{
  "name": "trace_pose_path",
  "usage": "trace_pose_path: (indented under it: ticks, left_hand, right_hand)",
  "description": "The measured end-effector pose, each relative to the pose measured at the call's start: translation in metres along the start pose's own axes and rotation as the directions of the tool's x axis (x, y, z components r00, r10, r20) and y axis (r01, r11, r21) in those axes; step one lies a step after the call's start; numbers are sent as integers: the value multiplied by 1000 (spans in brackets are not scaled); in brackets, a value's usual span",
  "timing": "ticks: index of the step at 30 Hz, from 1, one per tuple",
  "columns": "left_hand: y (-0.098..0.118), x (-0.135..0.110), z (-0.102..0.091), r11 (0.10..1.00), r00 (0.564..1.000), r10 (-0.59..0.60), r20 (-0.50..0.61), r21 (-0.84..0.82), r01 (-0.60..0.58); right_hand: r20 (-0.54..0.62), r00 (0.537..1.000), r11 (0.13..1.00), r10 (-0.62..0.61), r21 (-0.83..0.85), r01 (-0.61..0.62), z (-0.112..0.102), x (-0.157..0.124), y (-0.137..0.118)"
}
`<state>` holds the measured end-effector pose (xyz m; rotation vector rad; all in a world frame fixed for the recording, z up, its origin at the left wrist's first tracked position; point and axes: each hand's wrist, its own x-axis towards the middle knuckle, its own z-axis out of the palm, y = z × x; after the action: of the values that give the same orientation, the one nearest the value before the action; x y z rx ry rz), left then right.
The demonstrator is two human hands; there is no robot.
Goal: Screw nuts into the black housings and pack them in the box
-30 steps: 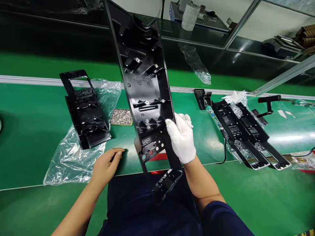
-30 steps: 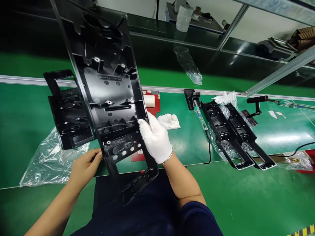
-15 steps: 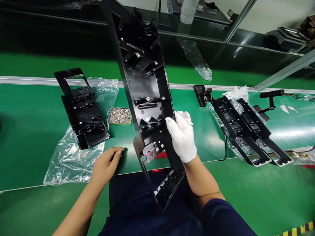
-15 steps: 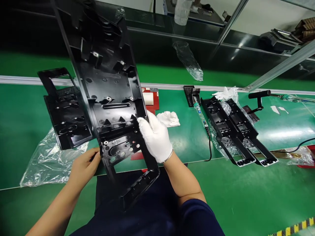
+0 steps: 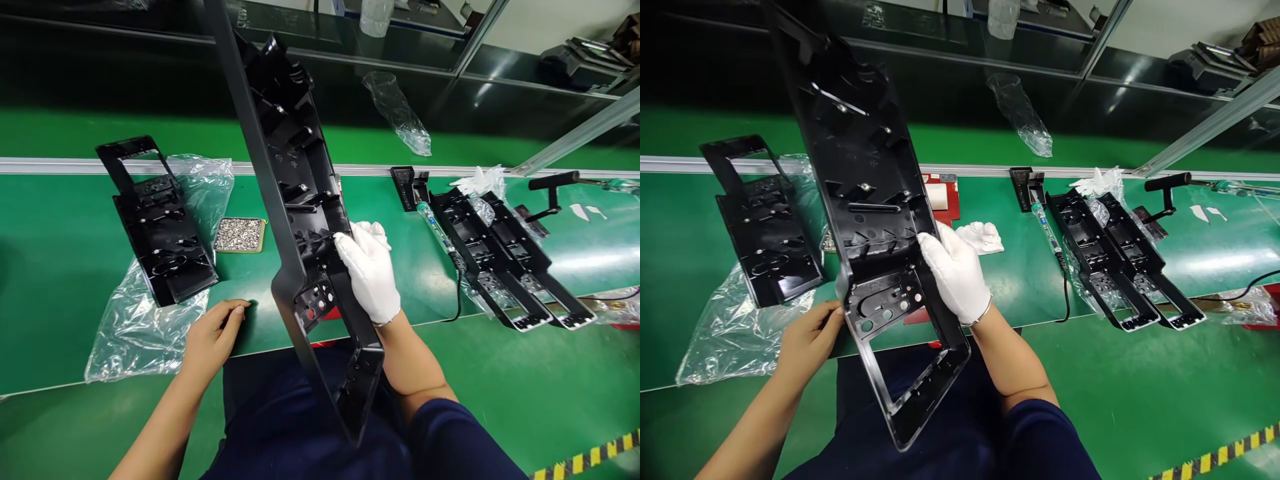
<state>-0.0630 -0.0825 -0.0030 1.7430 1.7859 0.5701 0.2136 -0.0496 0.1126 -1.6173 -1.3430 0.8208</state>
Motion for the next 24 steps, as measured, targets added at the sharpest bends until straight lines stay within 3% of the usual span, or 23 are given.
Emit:
trace_pose_path:
  ticks: [12,17,24]
  left_hand:
    - [0,1,0,1000,1000,-25,-4,9,25]
    - [0,2,1,1000,1000,-12,-13,5,12]
    - [1,2,0,1000,1000,20,-10,8,-20]
  right_hand:
    - [22,1000,1000,15,16,-15,-1,2,0]
    - [30,999,998,-34,52,33,0,1,5]
    - [-55,981,975,-183,114,189,4,-4,12]
